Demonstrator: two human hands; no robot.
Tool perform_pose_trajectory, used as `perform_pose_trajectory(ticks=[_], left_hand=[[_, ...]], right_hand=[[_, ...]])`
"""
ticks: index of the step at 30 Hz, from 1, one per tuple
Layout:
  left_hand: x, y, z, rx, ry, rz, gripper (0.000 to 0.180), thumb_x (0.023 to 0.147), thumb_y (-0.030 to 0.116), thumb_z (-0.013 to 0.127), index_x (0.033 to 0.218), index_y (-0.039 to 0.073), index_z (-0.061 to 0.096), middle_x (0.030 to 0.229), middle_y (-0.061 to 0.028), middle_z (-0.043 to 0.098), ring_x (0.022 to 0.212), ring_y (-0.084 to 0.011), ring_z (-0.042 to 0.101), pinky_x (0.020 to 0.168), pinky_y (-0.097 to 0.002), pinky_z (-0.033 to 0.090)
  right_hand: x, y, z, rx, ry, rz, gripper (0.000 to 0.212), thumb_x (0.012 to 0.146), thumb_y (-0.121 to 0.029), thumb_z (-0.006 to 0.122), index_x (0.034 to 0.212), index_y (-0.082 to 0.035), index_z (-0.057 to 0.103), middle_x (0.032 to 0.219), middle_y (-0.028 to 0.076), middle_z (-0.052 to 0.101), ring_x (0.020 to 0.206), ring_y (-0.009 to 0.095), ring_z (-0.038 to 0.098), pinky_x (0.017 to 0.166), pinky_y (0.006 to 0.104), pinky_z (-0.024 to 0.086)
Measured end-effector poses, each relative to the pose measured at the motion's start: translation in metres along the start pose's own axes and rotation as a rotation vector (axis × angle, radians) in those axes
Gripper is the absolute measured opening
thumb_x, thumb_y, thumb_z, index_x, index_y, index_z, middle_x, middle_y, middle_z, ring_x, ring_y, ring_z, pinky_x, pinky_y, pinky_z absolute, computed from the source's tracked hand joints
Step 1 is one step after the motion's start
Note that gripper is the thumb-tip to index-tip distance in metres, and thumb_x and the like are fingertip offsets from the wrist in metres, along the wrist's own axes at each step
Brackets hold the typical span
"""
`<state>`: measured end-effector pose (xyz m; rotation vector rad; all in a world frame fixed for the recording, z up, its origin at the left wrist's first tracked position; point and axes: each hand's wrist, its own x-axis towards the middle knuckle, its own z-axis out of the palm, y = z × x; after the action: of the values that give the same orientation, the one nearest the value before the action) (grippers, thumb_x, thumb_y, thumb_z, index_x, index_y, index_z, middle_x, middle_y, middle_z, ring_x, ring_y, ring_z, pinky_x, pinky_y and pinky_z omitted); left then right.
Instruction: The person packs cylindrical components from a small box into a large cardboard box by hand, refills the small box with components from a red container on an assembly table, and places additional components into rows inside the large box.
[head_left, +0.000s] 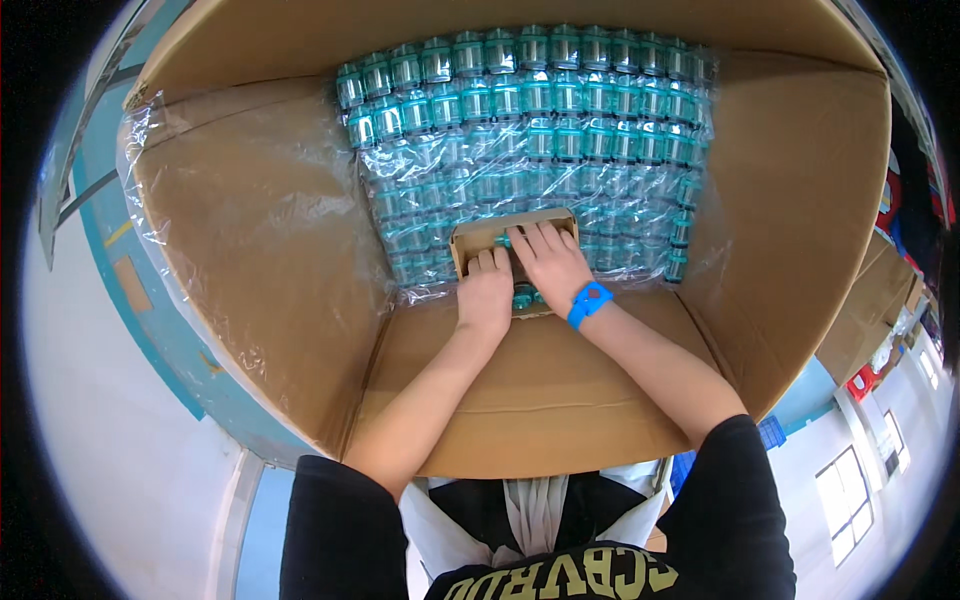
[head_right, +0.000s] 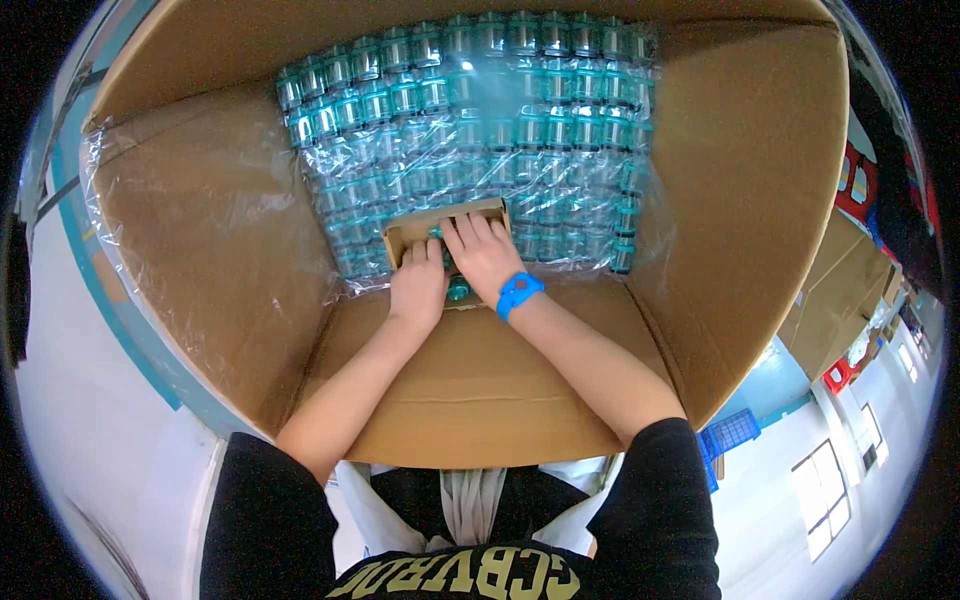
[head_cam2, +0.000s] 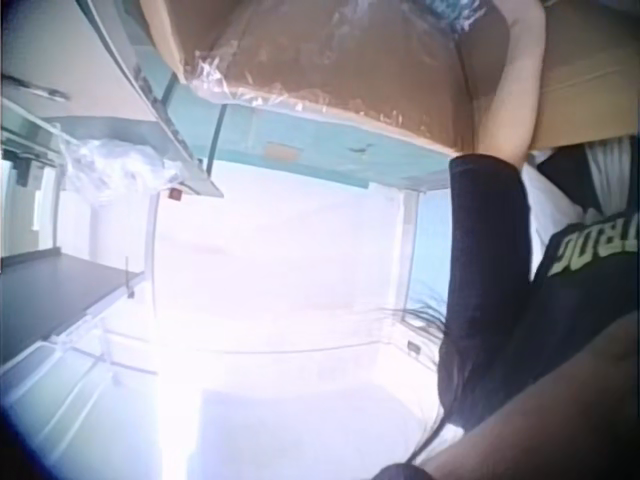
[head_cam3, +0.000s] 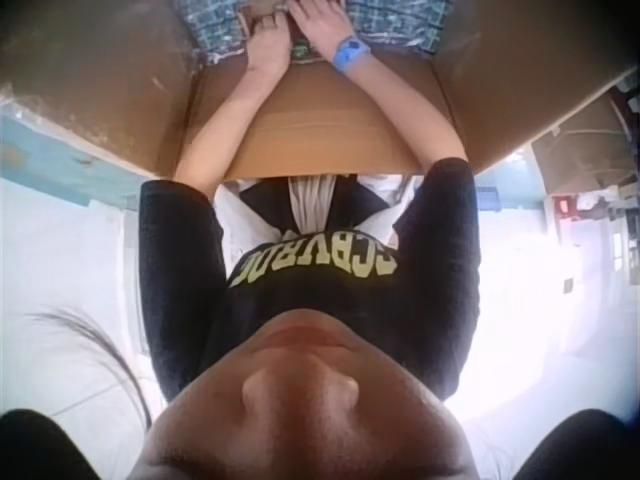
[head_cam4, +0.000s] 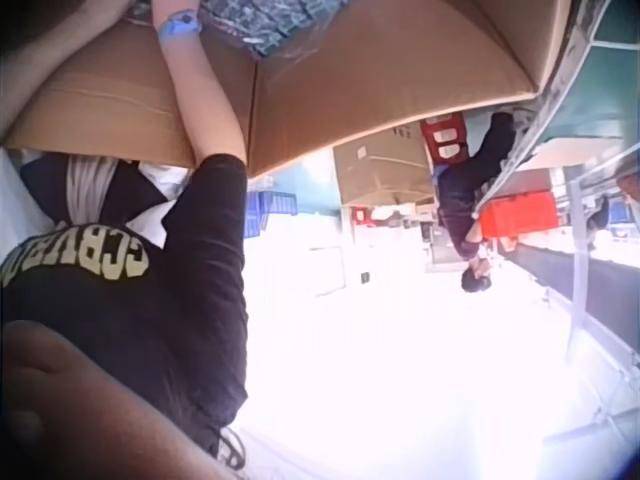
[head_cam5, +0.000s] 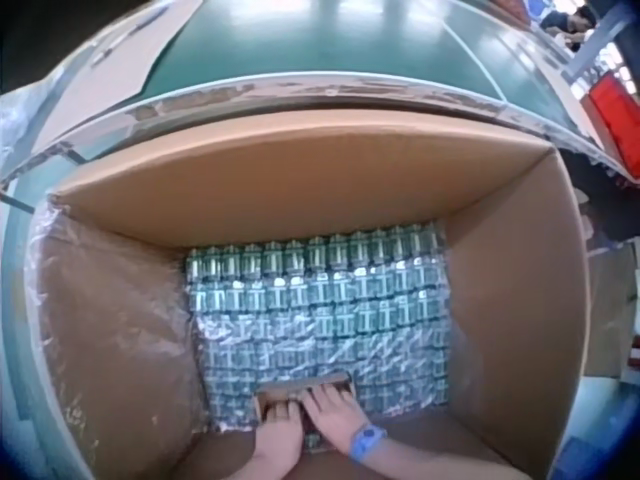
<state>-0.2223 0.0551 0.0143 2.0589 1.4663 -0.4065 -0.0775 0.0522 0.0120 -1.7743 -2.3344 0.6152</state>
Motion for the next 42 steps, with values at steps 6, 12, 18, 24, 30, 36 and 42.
perform_pose_trajectory(ticks=[6,12,18,24,30,36,42], left_hand=[[-0.002,0.005,-0.012,-0.462,-0.044,-0.110,0.039,0.074,0.010,0.073,0.107,-0.001,0.054,0.103,-0.0203,0.057,0.091,-0.0396,0.060,0.076,-0.0454,0.050],[0.007,-0.001,-0.073,-0.997,0.153,-0.234,0.030,0.078,0.007,0.074,0.103,-0.002,0.058,0.084,-0.0064,0.063,0.065,-0.0117,0.055,0.058,-0.0263,0.045],[0.040,0.014,-0.082,-1.280,0.277,-0.298,0.039,0.086,0.006,0.066,0.121,-0.007,0.056,0.086,-0.0030,0.062,0.070,-0.0043,0.053,0.062,-0.0201,0.044],[0.063,-0.013,-0.078,-1.321,0.270,-0.152,0.047,0.087,0.007,0.066,0.129,-0.007,0.051,0.106,-0.0145,0.065,0.088,-0.0108,0.061,0.072,-0.0236,0.051],[0.081,-0.034,-0.087,-0.941,0.167,-0.071,0.047,0.076,0.008,0.075,0.117,-0.005,0.058,0.108,-0.0155,0.063,0.092,-0.0209,0.063,0.075,-0.0312,0.052],[0.102,-0.035,-0.083,-0.482,0.389,0.190,0.046,0.066,-0.002,0.073,0.110,-0.001,0.060,0.112,-0.0149,0.059,0.104,-0.0342,0.057,0.089,-0.0391,0.048],[0.114,-0.030,-0.076,-0.468,0.408,0.215,0.046,0.063,-0.006,0.072,0.107,-0.001,0.060,0.115,-0.0142,0.057,0.108,-0.0346,0.054,0.090,-0.0404,0.047]], right_hand=[[0.003,-0.001,-0.007,0.342,-0.025,0.175,0.033,0.074,-0.008,0.064,0.105,0.004,0.059,0.097,0.016,0.059,0.090,0.034,0.059,0.077,0.0426,0.050],[0.022,-0.004,-0.063,0.624,0.142,0.341,0.042,0.078,-0.005,0.067,0.118,-0.001,0.061,0.099,0.018,0.060,0.087,0.031,0.061,0.074,0.0362,0.052],[0.053,-0.003,-0.053,0.639,0.288,0.389,0.042,0.078,-0.009,0.069,0.117,0.004,0.059,0.111,0.023,0.060,0.094,0.040,0.061,0.087,0.0427,0.049],[0.067,0.004,-0.040,0.991,0.136,0.597,0.055,0.079,-0.010,0.069,0.131,0.000,0.053,0.090,0.019,0.066,0.066,0.017,0.061,0.065,0.0303,0.051],[0.077,0.024,-0.031,0.756,0.232,0.436,0.050,0.074,-0.006,0.070,0.123,0.001,0.057,0.103,0.019,0.063,0.082,0.027,0.061,0.075,0.0365,0.052],[0.089,0.032,-0.024,0.275,0.250,0.184,0.048,0.069,0.001,0.069,0.116,0.001,0.059,0.116,0.014,0.058,0.107,0.033,0.053,0.089,0.0397,0.048],[0.097,0.040,-0.014,0.209,0.217,0.172,0.050,0.068,0.000,0.071,0.116,0.002,0.059,0.114,0.015,0.057,0.104,0.033,0.053,0.089,0.0391,0.048]])
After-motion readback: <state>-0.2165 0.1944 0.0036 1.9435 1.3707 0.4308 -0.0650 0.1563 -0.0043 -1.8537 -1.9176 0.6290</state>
